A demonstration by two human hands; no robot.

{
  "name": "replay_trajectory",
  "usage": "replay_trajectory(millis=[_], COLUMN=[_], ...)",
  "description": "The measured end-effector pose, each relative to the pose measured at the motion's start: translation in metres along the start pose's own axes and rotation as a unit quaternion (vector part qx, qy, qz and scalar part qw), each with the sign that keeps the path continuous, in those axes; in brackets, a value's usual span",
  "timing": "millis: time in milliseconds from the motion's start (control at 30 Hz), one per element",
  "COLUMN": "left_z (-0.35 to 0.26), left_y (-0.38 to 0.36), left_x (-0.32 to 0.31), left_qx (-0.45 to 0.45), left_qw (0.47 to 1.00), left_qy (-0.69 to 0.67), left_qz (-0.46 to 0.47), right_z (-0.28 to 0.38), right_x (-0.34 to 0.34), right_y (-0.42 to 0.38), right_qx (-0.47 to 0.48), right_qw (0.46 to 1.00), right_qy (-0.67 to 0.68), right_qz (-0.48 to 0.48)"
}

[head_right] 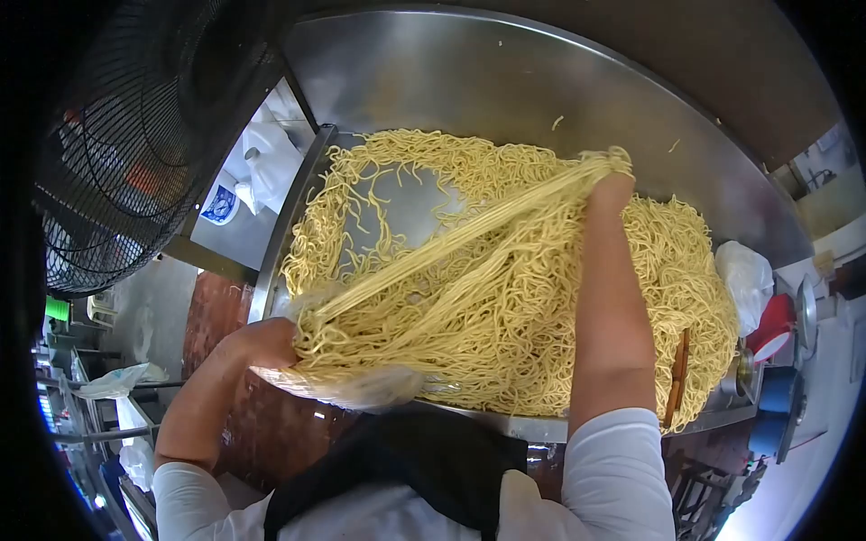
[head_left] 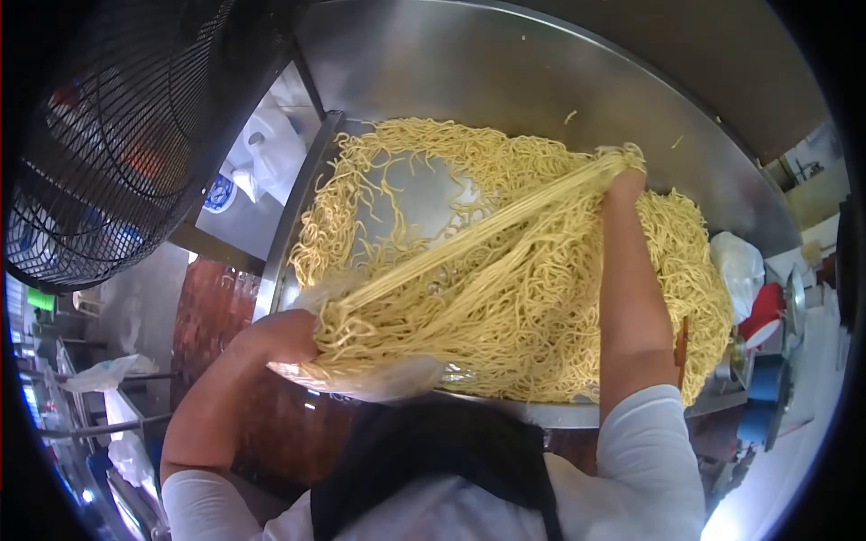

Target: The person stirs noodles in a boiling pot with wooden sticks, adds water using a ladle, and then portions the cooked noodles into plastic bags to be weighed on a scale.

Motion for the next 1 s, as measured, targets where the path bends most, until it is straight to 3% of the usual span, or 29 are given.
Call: replay_trajectory(millis=[33,67,100,167,200,233,267,333,400,433,467,533,600,667,700,767,800,833,867,900,967,1000], left_z=[0.000,-0.003,0.000,0.005,0.003,0.001,-0.003,-0.012,-0.031,-0.048,-0.063,-0.077,-0.104,-0.118,-0.124,-0.130,-0.128,-0.122,-0.116,-0.120,-0.128,-0.121], left_y=[-0.007,-0.012,-0.014,-0.014,-0.016,-0.017,-0.019,-0.022,-0.031,-0.039,-0.042,-0.013,0.036,0.088,0.101,0.121,0.123,0.121,0.119,0.108,0.081,0.072], left_x=[0.001,0.000,-0.003,-0.007,-0.010,-0.012,-0.013,-0.013,-0.009,-0.003,-0.002,-0.023,-0.052,-0.077,-0.071,-0.057,-0.050,-0.044,-0.037,-0.026,-0.007,-0.005], left_qx=[0.059,0.078,0.081,0.088,0.087,0.087,0.086,0.080,0.076,0.049,0.020,-0.173,-0.248,-0.136,-0.141,-0.088,-0.091,-0.153,-0.203,-0.207,-0.251,-0.280], left_qw=[0.998,0.996,0.996,0.995,0.995,0.994,0.991,0.990,0.987,0.983,0.971,0.942,0.925,0.943,0.940,0.980,0.979,0.967,0.881,0.882,0.711,0.662], left_qy=[0.007,0.010,0.010,0.054,0.053,0.067,0.081,0.109,0.141,0.142,0.141,0.072,0.080,0.196,0.199,0.140,0.142,-0.123,-0.378,-0.372,-0.629,-0.677], left_qz=[0.035,0.039,0.039,0.016,0.018,-0.019,-0.057,-0.040,-0.023,-0.110,-0.194,-0.280,-0.276,-0.234,-0.240,-0.108,-0.110,-0.164,-0.203,-0.202,-0.189,-0.157], right_z=[0.011,0.020,0.025,0.027,0.030,0.034,0.048,0.053,0.047,0.017,0.020,-0.017,-0.022,-0.030,-0.026,-0.016,-0.016,-0.020,-0.023,-0.027,-0.039,-0.050], right_x=[0.004,0.011,0.016,0.013,-0.001,-0.012,-0.036,-0.076,-0.100,-0.078,-0.095,-0.070,-0.058,-0.042,-0.037,-0.028,-0.025,-0.021,-0.018,-0.022,-0.037,-0.040], right_y=[-0.002,-0.002,0.000,0.003,-0.002,-0.009,-0.030,-0.104,-0.187,-0.197,-0.242,-0.277,-0.297,-0.299,-0.302,-0.304,-0.303,-0.302,-0.302,-0.302,-0.302,-0.296], right_qx=[-0.003,-0.049,-0.093,-0.117,-0.050,0.024,-0.034,0.001,0.116,0.179,0.143,0.146,0.134,0.160,0.166,0.148,0.150,0.123,0.097,0.102,0.142,0.146], right_qw=[1.000,0.979,0.916,0.888,0.677,0.374,0.353,0.362,0.328,0.374,0.352,0.326,0.301,0.381,0.380,0.492,0.492,0.527,0.561,0.565,0.659,0.662], right_qy=[0.001,-0.198,-0.390,-0.441,-0.716,-0.895,-0.883,-0.913,-0.890,-0.838,-0.833,-0.800,-0.801,-0.775,-0.778,-0.724,-0.726,-0.691,-0.653,-0.654,-0.613,-0.616], right_qz=[0.001,0.007,0.016,0.061,0.162,0.243,0.308,0.188,0.294,0.354,0.402,0.481,0.501,0.478,0.471,0.460,0.457,0.479,0.499,0.494,0.411,0.402])
Point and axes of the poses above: each hand's wrist, its own y-axis towards the middle knuckle, its own x-axis out of the back of the hand, z = x × y, the point moved 1 cm from there along y, towards the middle knuckle, and after that the axes turned 10 degrees about -x, right-handed, at the moved point
